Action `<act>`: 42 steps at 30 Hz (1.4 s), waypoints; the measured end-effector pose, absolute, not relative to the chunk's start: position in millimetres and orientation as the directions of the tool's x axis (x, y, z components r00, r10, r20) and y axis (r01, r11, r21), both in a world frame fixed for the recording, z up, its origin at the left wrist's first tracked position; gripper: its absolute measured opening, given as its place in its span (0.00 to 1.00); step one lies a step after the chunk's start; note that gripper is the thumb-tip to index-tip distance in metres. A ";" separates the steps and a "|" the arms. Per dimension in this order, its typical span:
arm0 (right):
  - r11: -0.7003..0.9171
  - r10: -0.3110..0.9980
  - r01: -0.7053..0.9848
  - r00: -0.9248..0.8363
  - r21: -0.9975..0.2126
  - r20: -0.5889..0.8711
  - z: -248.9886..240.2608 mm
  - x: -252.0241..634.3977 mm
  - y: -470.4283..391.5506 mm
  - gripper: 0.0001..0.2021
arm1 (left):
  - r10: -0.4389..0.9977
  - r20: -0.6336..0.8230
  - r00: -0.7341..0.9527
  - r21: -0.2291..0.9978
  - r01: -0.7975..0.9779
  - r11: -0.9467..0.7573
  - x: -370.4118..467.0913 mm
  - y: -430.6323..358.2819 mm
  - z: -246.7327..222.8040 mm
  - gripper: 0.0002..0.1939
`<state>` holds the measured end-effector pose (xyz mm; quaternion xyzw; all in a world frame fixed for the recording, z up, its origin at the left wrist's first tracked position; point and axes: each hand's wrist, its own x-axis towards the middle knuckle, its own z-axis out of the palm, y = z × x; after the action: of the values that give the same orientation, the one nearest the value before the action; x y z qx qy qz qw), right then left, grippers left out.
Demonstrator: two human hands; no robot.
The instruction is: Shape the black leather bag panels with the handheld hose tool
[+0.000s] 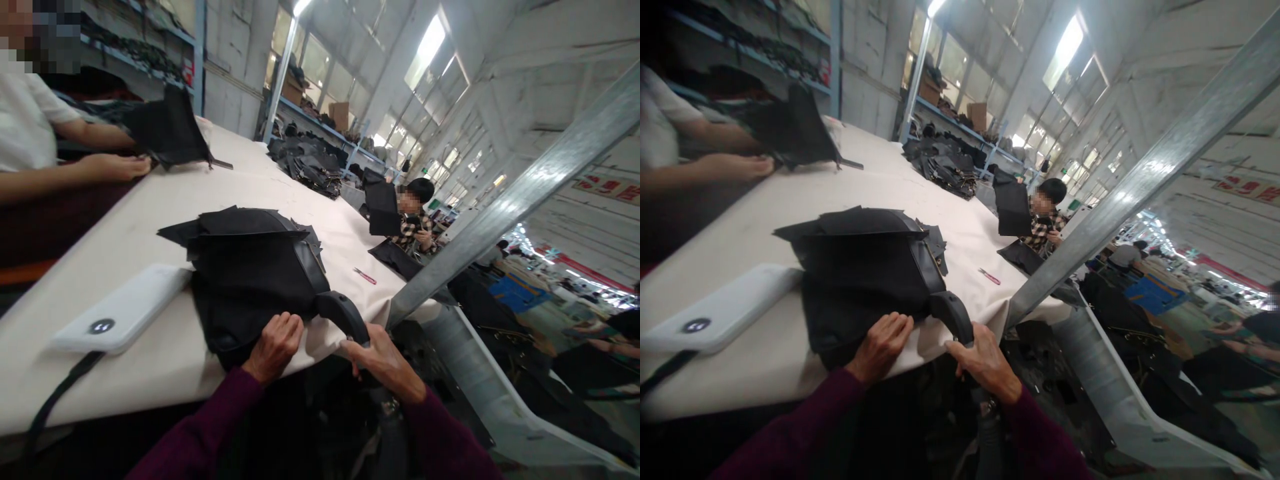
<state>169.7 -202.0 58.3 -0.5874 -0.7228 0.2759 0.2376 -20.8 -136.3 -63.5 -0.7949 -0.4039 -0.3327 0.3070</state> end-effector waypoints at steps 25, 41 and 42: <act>0.229 0.972 0.694 -0.198 -0.683 0.124 73.9 199.3 -204.6 0.11 | 0.525 0.742 0.418 -0.141 0.862 -0.487 -18.4 -134.0 -67.8 0.07; 0.167 0.980 0.592 -0.189 -0.788 0.066 46.5 210.1 -192.5 0.11 | 0.514 0.759 0.400 -0.115 0.860 -0.498 -18.2 -133.3 -70.0 0.07; 0.166 0.983 0.594 -0.162 -0.787 0.085 48.4 210.9 -190.5 0.11 | 0.524 0.756 0.392 -0.103 0.862 -0.496 -17.7 -134.6 -69.7 0.07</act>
<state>210.9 -190.5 48.4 -0.5662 -0.6963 0.3104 0.3135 -17.7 -134.6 -69.7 -0.7959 -0.4352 -0.3386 0.2498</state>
